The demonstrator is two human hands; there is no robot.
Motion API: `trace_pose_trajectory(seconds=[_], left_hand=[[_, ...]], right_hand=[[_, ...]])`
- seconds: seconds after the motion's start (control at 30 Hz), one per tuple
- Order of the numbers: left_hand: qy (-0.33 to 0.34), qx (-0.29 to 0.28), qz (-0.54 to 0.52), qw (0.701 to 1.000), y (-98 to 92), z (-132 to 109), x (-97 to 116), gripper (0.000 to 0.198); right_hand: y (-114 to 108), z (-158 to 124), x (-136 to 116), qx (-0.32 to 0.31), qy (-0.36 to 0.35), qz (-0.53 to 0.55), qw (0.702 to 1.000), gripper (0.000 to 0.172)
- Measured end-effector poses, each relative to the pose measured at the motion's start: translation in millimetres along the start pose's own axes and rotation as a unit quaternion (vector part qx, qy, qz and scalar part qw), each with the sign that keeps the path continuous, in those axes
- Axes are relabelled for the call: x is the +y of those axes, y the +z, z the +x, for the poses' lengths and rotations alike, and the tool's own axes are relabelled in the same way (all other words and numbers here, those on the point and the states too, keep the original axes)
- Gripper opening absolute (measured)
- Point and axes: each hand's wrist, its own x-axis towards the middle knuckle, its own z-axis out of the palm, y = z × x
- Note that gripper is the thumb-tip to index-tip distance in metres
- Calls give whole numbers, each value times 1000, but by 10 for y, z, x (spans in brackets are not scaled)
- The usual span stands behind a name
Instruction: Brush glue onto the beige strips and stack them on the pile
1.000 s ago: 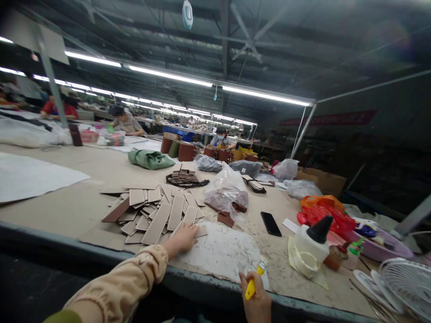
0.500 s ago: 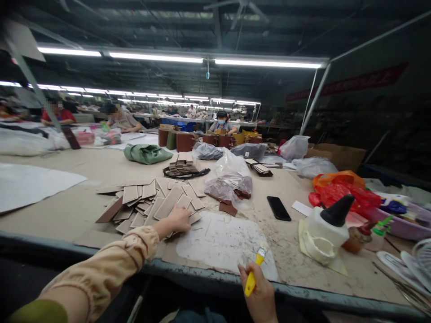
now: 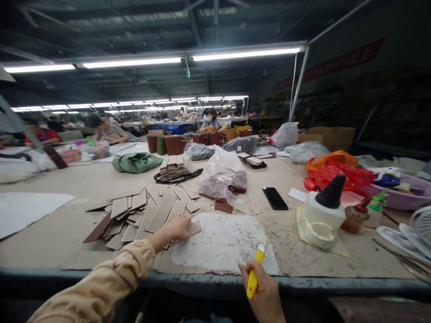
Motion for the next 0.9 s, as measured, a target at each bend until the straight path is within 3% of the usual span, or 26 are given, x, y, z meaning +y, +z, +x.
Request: trace_pose_trajectory(seconds=[0.4,0.63,0.9], left_hand=[[67,74,-93,991,-4,210,471,57],[73,42,-85,993,87,313,506,32],[24,63,-161,985,-155,860,744,46]], right_hand=[[-72,3,-10,-11,-27,0,1000,15],[-116,-3,-32,-51,0,44,998,10],[-60,2,-37,-67,13,63,996,10]])
